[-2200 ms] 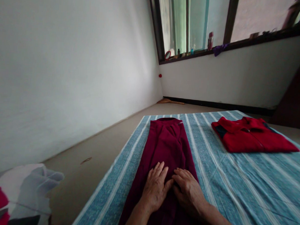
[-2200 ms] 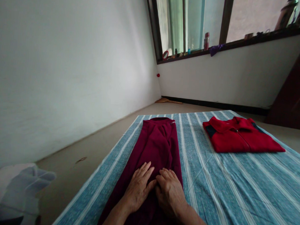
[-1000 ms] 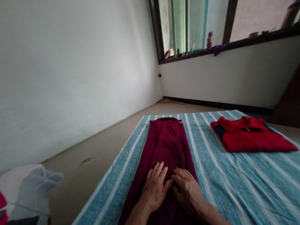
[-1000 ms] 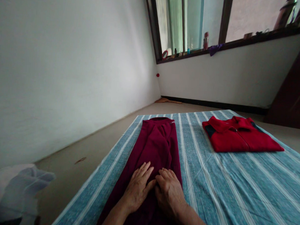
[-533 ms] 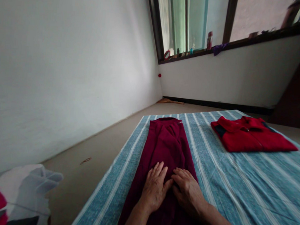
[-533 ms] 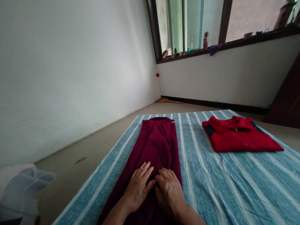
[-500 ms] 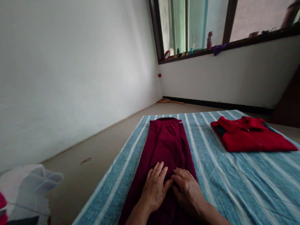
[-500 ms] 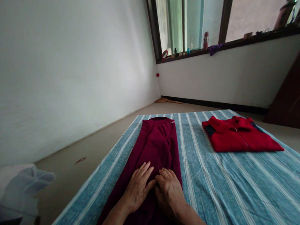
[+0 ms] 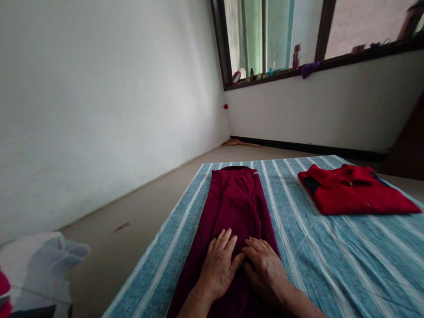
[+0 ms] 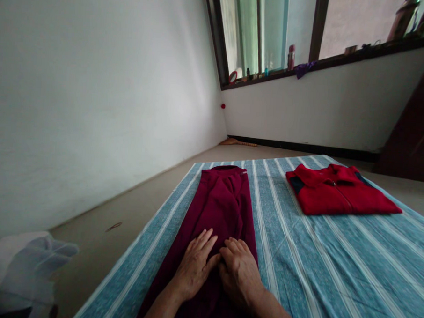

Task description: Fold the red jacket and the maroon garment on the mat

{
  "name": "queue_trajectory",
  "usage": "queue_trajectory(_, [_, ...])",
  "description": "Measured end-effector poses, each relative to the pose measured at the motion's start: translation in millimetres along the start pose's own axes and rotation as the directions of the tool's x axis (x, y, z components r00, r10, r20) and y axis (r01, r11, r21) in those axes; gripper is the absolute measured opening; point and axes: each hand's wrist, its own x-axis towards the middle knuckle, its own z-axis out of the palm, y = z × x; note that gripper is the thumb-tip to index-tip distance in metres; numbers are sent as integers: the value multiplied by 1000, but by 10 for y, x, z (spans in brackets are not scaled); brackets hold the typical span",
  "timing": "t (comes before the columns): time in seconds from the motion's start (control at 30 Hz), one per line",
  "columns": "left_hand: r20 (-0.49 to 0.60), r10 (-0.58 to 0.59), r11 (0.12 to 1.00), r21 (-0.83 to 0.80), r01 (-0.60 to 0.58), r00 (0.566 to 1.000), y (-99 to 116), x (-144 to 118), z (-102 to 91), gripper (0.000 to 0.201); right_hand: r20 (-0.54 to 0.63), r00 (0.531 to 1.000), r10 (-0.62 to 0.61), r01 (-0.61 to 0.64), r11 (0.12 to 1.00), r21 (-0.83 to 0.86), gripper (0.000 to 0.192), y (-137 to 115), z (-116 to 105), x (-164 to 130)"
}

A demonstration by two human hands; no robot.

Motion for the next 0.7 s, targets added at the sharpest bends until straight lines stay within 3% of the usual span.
queue_trajectory(0.7, [-44, 28, 999, -14, -29, 999, -44, -4, 48, 55, 3, 1000, -3, 3, 1000, -2, 24, -4, -20, 9])
